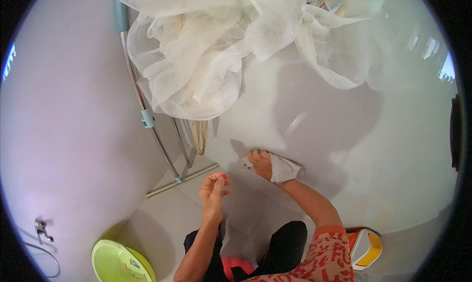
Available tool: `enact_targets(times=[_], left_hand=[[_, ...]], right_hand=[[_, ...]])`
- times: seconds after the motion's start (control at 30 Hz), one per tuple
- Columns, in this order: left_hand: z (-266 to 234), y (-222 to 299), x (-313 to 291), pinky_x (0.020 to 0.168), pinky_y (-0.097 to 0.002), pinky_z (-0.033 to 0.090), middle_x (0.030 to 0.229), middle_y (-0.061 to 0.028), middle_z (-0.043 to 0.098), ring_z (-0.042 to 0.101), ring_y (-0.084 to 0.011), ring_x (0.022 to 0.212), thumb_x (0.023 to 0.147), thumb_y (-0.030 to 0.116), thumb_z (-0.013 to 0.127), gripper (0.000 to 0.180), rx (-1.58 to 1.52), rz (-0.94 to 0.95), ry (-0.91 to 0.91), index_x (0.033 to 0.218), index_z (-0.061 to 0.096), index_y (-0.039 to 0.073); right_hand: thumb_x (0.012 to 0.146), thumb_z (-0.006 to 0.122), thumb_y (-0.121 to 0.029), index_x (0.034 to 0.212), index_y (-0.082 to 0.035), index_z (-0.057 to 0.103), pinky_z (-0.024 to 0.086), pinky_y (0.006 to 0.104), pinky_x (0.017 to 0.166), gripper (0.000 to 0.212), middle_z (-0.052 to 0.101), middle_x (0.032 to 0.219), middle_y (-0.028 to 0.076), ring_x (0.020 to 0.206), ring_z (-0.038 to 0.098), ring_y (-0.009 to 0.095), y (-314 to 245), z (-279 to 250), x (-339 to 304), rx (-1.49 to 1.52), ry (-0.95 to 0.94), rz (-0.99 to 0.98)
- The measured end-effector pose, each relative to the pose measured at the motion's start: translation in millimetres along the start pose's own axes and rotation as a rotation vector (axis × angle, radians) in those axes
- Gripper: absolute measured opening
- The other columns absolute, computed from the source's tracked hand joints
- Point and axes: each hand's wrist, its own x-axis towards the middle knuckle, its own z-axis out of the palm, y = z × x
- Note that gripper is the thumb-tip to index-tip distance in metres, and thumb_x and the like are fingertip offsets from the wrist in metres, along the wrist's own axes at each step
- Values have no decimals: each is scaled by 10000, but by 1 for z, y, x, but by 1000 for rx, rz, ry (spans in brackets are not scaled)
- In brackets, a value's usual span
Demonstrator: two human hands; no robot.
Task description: The person sits on the bathroom floor and wipes a metal shower rod with a white cloth. They then wipe the white tiled wall behind the shower area with the same cloth.
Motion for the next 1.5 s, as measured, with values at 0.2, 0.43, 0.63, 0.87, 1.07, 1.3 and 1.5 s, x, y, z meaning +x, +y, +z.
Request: enact_targets(times=[0.2,0.43,0.63,0.87,1.07,1.3,1.5], left_hand=[[-20,-20,-1,701,-318,461,1002,-30,603,559,-150,866,881,297,594,201,81,-43,42,973,584,119],[-1,-27,-6,680,-320,460,978,-34,608,564,-152,833,869,293,596,224,88,-129,-70,996,580,109],[6,-19,-1,689,-330,459,961,-42,600,563,-165,840,872,291,599,240,-102,-252,-51,1011,573,96],[-4,-6,5,720,-340,441,990,-48,581,539,-161,858,882,258,577,217,-261,-309,-13,1029,564,99],[-15,1,10,709,-330,434,972,-36,586,540,-158,851,873,261,590,188,-232,-287,71,984,561,111],[-16,1,9,699,-330,434,954,-25,591,544,-154,830,868,271,586,190,-226,-276,62,973,564,115],[-13,-2,14,714,-341,438,958,-33,577,547,-169,833,878,275,560,223,-222,-279,64,1004,562,91]], right_hand=[[739,592,-164,1093,-97,544,464,402,659,364,548,951,100,807,545,275,82,-101,27,335,-132,654],[717,628,-176,1000,-6,575,403,409,659,334,544,1113,109,863,513,292,190,-156,44,-254,367,680],[725,615,-179,953,7,590,404,375,611,295,530,1080,116,826,498,261,145,-120,81,-90,246,770],[704,638,-231,974,-10,585,414,302,600,353,520,1087,77,808,488,206,82,-75,102,6,36,583],[761,558,-215,954,-56,635,376,320,695,262,518,1098,59,900,470,192,-3,14,94,-53,20,447],[852,504,-253,1116,-67,557,342,314,823,327,469,1155,52,1054,416,166,-38,24,50,-44,-109,109],[837,502,-268,1106,-58,552,333,344,851,345,462,1161,34,1055,408,173,-36,35,15,-38,-30,81]])
